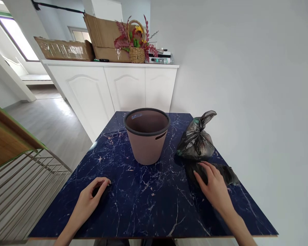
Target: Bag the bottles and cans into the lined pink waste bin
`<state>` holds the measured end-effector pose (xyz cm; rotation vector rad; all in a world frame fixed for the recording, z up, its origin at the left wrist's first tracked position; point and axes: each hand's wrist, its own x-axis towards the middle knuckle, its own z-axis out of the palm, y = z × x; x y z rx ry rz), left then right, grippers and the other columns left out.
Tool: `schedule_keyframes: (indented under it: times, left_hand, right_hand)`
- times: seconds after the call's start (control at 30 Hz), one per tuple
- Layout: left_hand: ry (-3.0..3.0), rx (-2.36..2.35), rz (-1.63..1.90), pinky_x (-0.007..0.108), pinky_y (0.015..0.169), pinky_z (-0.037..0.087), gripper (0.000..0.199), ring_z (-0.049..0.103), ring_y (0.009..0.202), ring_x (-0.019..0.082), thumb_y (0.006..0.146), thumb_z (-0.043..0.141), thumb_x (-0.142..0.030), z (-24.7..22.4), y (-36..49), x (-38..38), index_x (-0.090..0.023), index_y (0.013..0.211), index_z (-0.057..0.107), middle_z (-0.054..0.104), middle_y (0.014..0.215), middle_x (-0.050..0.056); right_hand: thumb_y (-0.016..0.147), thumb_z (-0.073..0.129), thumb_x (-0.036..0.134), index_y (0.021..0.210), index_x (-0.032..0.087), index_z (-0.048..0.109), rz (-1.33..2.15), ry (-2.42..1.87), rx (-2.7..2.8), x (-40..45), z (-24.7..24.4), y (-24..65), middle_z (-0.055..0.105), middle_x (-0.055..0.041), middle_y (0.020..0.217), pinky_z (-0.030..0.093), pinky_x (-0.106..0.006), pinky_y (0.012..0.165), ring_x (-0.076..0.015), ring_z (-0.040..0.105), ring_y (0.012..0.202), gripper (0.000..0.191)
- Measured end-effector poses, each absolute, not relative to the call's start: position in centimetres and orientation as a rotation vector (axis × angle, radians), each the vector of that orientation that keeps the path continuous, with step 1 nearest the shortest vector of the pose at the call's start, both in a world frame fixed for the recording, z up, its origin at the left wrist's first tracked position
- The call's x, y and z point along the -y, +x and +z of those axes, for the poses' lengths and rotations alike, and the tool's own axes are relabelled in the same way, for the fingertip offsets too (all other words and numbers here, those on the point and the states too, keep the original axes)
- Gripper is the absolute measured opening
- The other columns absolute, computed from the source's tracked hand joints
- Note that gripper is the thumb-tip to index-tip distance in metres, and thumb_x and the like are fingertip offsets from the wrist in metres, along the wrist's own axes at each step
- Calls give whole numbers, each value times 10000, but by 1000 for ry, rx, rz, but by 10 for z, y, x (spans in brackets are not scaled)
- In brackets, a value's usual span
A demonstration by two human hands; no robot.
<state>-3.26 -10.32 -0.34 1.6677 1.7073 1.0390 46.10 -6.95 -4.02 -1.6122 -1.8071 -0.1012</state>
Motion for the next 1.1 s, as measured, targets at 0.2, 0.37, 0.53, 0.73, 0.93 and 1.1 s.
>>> schedule_keyframes:
  times: [0.2, 0.37, 0.53, 0.73, 0.93, 1.1]
  left_hand:
    - [1697, -1717, 1047, 342, 882, 561, 402, 740, 957, 271, 993, 591, -631, -3, -33, 103, -261, 1010, 748, 793, 1028, 55]
    - [1737, -1728, 1049, 340, 867, 572, 408, 747, 949, 273, 988, 587, -638, -2, -31, 104, -266, 1013, 752, 799, 1021, 54]
    - [1768, -1736, 1050, 340, 847, 584, 424, 758, 912, 271, 980, 584, -650, 0, -29, 104, -265, 996, 761, 804, 995, 55]
    - [1770, -1744, 1029, 339, 821, 589, 460, 762, 945, 283, 967, 580, -677, 1, -26, 105, -260, 1025, 767, 813, 1059, 82]
    - [1799, -1758, 1067, 343, 860, 582, 457, 761, 951, 275, 966, 582, -666, -1, -24, 108, -246, 1004, 759, 815, 1038, 74]
    - [1841, -1729, 1050, 351, 883, 576, 409, 749, 966, 274, 978, 591, -625, -2, -23, 111, -247, 1014, 743, 804, 1035, 74]
  right_hand:
    - [1085, 455, 619, 1391, 239, 600, -88, -1661, 1861, 92, -85, 440, 634, -171, 1468, 487, -610, 1119, -403, 593, 1379, 509]
    - [1123, 401, 504, 1408, 268, 599, -74, -1653, 1858, 107, -86, 422, 650, -149, 1472, 502, -595, 1078, -386, 619, 1349, 420]
    - [1116, 428, 452, 1357, 277, 634, -49, -1652, 1835, 117, -80, 402, 689, -124, 1435, 523, -589, 1026, -381, 642, 1313, 362]
    - [1091, 514, 418, 1245, 283, 713, 144, -1536, 1851, 125, -67, 381, 741, -110, 1357, 543, -602, 1048, -369, 682, 1253, 285]
    - [1066, 571, 389, 1111, 272, 754, 430, -1387, 1824, 134, -45, 353, 784, -105, 1270, 585, -571, 1023, -342, 716, 1202, 222]
    - [1045, 625, 388, 1133, 294, 778, 898, -1205, 1848, 142, -21, 321, 795, -78, 1227, 575, -459, 1039, -294, 730, 1182, 200]
